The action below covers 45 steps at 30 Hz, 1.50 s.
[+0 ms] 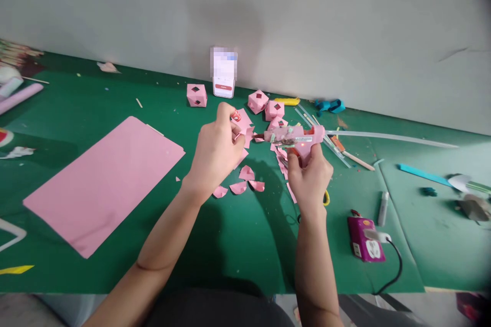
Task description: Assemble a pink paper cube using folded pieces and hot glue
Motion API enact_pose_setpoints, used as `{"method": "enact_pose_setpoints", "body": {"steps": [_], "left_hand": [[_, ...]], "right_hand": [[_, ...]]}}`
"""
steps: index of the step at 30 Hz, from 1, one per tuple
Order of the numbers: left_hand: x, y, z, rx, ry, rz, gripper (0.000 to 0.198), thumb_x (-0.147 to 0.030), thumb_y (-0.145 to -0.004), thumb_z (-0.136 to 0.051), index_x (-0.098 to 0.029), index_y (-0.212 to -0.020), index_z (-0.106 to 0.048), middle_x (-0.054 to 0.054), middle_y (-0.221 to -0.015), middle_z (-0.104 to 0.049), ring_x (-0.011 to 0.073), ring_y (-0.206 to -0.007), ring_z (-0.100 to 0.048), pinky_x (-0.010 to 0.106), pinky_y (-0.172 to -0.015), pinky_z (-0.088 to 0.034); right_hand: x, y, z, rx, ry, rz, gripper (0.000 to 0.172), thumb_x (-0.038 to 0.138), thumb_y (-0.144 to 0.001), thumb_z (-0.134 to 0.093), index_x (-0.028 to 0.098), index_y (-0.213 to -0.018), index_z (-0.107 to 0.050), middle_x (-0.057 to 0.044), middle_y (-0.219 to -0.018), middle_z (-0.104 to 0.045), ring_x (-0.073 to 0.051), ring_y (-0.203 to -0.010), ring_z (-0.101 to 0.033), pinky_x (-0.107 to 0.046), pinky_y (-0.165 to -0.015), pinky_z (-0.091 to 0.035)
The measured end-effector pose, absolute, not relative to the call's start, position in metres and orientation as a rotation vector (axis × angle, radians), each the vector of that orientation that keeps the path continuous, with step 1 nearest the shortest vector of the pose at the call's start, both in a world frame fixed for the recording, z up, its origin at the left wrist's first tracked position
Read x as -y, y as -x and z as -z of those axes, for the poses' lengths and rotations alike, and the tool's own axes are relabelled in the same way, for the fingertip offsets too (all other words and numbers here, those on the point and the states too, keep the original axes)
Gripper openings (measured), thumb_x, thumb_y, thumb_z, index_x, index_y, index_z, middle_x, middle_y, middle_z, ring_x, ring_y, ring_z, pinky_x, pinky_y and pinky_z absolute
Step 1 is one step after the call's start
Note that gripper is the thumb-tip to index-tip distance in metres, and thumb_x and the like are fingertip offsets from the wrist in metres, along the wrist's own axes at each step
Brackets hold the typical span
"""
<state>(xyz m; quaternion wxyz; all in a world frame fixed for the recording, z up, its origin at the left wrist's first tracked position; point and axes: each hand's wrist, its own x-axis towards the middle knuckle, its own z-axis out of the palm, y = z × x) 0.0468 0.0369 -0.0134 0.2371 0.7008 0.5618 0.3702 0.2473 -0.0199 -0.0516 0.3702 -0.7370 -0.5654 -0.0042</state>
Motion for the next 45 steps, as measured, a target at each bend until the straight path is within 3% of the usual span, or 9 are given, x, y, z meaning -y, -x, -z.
{"method": "enact_pose_setpoints", "body": {"steps": [13,25,45], "left_hand": [[-0.0363,-0.0466,0.0093,-1.559,-1.934,-0.995,0.033,-0.007,-0.085,-0.063,-0.021,-0.113,-0.055,-0.001,-0.086,-0.072,0.0152,-0.075,-0.072,0.027,-0.071,-0.058],[-0.0366,-0.0454,0.0100,-1.569,-1.957,-0.988,0.034,-0.006,-0.085,-0.064,-0.021,-0.113,-0.054,-0.001,-0.086,-0.072,0.0165,-0.080,-0.074,0.027,-0.074,-0.060],[-0.0354,-0.0446,0.0070,-1.553,-1.926,-0.987,0.032,-0.007,-0.084,-0.064,-0.022,-0.110,-0.053,-0.002,-0.086,-0.073,0.0161,-0.078,-0.074,0.028,-0.072,-0.059]], "right_hand": [[0.0210,-0.2480,0.0511,1.478,1.898,0.010,0.014,0.037,-0.088,-0.056,0.023,-0.092,-0.056,0.004,-0.058,-0.048,-0.019,-0.052,-0.044,-0.031,-0.057,-0.032],[0.0209,-0.2466,0.0480,1.511,1.895,0.063,0.017,0.037,-0.088,-0.053,0.026,-0.081,-0.042,0.005,-0.059,-0.043,-0.018,-0.052,-0.041,-0.030,-0.056,-0.025],[0.0201,-0.2455,0.0445,1.409,1.915,-0.055,0.026,0.043,-0.082,-0.059,0.028,-0.077,-0.038,0.006,-0.054,-0.043,-0.017,-0.048,-0.038,-0.031,-0.055,-0.031]]}}
